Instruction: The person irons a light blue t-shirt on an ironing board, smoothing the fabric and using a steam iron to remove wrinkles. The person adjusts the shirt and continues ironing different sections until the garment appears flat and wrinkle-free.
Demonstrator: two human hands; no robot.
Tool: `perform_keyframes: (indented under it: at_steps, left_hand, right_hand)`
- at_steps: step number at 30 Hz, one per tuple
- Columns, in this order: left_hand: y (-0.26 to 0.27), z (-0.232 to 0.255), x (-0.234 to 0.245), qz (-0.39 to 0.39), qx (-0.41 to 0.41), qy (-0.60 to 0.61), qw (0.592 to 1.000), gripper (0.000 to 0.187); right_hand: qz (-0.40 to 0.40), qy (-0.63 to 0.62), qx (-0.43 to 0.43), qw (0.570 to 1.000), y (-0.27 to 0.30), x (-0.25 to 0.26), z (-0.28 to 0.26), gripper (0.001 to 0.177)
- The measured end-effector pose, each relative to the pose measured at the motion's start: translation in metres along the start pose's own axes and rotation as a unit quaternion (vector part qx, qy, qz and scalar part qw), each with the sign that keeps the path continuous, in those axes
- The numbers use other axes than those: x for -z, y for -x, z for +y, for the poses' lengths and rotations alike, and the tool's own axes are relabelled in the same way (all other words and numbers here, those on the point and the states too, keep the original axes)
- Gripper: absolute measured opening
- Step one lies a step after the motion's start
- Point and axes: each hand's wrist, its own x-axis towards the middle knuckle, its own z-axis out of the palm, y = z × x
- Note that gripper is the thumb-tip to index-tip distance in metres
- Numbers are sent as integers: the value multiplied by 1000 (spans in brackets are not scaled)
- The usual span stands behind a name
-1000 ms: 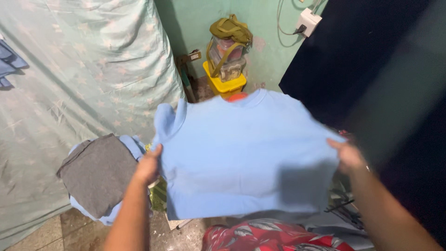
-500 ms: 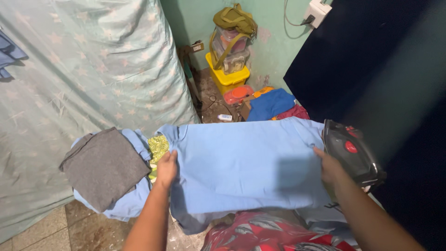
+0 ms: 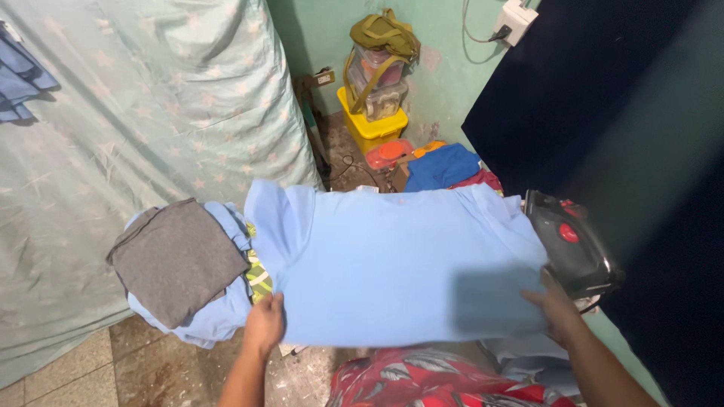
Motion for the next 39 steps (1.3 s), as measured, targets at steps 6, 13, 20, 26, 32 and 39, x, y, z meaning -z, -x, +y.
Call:
perform_keyframes:
  at_steps: [6,13,20,26,32,39]
  left_hand:
    - [47,-31,-11,-3,40,42,998,53]
    - [58,-52,-6,-34,47,32,998,47]
    - [64,-99,-24,-31,81,10,996,51]
    - [37,1,32,-240,50,-221,944,56]
    - [14,175,-50,-166,-281,-26,945,29]
    - [-11,285,-179,-273,-383,-210,857,58]
  right_hand:
    - [-20,-64,-62,996,-19,19,44,60]
    - [47,68,-71,994,-16,32,69,46]
    - [42,174,-80,981,8,22,82,42]
    - [-98,731,289,611,-42,30,36,32]
    - [95,447,253,853,-119,-50,-58,90]
    - [45,454,96,885,-196,-43,-90,19]
